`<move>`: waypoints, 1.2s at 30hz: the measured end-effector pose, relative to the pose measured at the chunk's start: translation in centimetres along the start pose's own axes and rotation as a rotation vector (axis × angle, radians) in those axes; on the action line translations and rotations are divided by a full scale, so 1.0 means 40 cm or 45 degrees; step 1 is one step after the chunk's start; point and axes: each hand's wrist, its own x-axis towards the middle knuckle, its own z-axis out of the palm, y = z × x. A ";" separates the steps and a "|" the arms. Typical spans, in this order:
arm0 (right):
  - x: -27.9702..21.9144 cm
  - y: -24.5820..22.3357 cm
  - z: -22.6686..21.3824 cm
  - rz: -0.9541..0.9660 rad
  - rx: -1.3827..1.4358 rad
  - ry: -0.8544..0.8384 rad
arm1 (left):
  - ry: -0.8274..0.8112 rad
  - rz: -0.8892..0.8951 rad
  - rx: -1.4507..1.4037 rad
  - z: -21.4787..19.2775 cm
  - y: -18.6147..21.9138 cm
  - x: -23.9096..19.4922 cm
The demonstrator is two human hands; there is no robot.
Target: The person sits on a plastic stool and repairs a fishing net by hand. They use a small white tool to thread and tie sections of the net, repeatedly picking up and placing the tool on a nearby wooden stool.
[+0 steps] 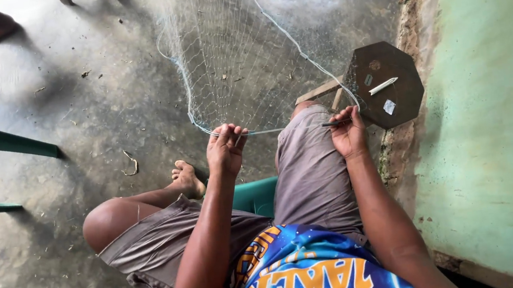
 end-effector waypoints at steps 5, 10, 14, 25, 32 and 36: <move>-0.017 0.017 0.031 -0.007 0.023 0.024 | -0.007 -0.012 -0.027 -0.001 0.007 0.004; -0.012 0.024 0.031 0.009 0.041 -0.001 | -0.029 0.017 -0.032 0.015 0.019 -0.003; -0.015 0.027 0.034 0.014 0.041 -0.067 | -0.111 0.141 -0.092 0.044 0.036 -0.030; -0.046 0.011 0.059 0.046 0.123 -0.183 | -0.528 0.290 -0.399 0.065 0.197 -0.040; -0.045 0.010 0.066 0.048 0.142 -0.204 | -0.175 0.202 -0.410 0.032 0.250 -0.034; -0.047 0.011 0.064 0.044 0.123 -0.205 | 0.069 0.125 -0.426 0.000 0.252 -0.004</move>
